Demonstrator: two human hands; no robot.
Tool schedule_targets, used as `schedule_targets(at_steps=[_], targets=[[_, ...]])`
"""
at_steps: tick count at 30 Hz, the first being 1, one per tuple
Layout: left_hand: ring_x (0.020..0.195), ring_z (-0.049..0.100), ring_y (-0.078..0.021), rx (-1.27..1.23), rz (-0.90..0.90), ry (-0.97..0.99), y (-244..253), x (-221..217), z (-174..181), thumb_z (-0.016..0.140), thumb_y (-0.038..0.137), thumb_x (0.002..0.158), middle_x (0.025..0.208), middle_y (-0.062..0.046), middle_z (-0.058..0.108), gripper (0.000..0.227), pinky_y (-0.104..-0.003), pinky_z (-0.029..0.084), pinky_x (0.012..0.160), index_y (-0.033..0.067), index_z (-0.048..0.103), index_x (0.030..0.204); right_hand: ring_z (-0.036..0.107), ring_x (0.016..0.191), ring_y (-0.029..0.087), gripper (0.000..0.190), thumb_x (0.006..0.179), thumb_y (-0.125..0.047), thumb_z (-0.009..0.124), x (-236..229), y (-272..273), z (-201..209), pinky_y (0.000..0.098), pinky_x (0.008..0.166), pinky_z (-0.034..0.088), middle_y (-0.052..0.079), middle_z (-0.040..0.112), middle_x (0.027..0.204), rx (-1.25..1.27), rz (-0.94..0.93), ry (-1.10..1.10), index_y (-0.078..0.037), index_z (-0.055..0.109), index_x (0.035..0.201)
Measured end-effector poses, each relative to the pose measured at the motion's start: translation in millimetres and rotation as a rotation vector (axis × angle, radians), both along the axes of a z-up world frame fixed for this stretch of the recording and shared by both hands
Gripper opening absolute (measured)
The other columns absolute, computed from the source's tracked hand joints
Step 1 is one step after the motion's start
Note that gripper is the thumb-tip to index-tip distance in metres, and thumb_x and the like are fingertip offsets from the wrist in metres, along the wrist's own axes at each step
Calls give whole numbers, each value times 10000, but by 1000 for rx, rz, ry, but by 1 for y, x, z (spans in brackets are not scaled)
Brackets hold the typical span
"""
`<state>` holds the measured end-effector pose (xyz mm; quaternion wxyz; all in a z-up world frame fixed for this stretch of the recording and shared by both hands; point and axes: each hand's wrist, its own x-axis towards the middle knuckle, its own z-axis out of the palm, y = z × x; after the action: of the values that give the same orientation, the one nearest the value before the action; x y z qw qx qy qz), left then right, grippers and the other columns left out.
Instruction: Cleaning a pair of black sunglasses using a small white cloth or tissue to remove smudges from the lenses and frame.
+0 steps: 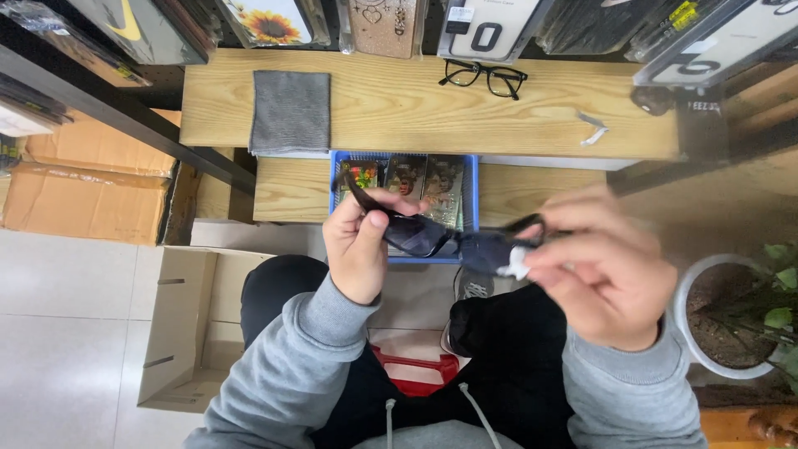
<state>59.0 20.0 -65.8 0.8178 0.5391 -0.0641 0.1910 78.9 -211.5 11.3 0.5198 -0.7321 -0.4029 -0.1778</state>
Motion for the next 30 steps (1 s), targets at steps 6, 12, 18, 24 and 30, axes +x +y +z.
schedule_targets(at_steps=[6, 12, 18, 24, 30], targets=[[549, 679, -245, -250, -120, 226, -11, -3, 6, 423, 365, 1022, 636, -170, 670, 511, -314, 574, 549, -12, 651, 763, 673, 891, 212, 157, 973, -216, 602, -6, 18, -4, 341, 798, 593, 95, 654, 1053, 375, 366, 363, -69, 638, 934], [499, 651, -440, -673, -432, 275, -37, -27, -16, 420, 269, 1037, 691, -389, 608, 457, -503, 558, 400, -168, 542, 982, 588, 671, 273, 60, 876, 25, 606, 9, 58, -23, 349, 598, 487, 207, 621, 775, 323, 104, 178, 78, 617, 851], [382, 573, -382, -678, -478, 312, -32, -30, -5, 355, 266, 1042, 624, -379, 558, 439, -380, 490, 325, -138, 516, 982, 607, 653, 252, 44, 875, 62, 633, 6, 66, -30, 347, 580, 505, 212, 647, 778, 281, 2, 119, 105, 636, 885], [385, 563, -240, -438, -292, 277, -34, -28, 5, 426, 269, 1002, 512, -253, 576, 450, -260, 428, 335, -100, 622, 833, 609, 660, 269, 72, 822, 92, 670, 2, 71, -24, 361, 597, 516, 201, 635, 759, 309, 78, 171, 105, 628, 878], [370, 527, -176, -361, -211, 253, -38, -30, 8, 422, 245, 1006, 482, -193, 579, 427, -218, 399, 341, -57, 638, 793, 610, 620, 242, 62, 771, 94, 707, 3, 77, -12, 332, 580, 530, 142, 666, 723, 179, 99, 19, 51, 685, 809]])
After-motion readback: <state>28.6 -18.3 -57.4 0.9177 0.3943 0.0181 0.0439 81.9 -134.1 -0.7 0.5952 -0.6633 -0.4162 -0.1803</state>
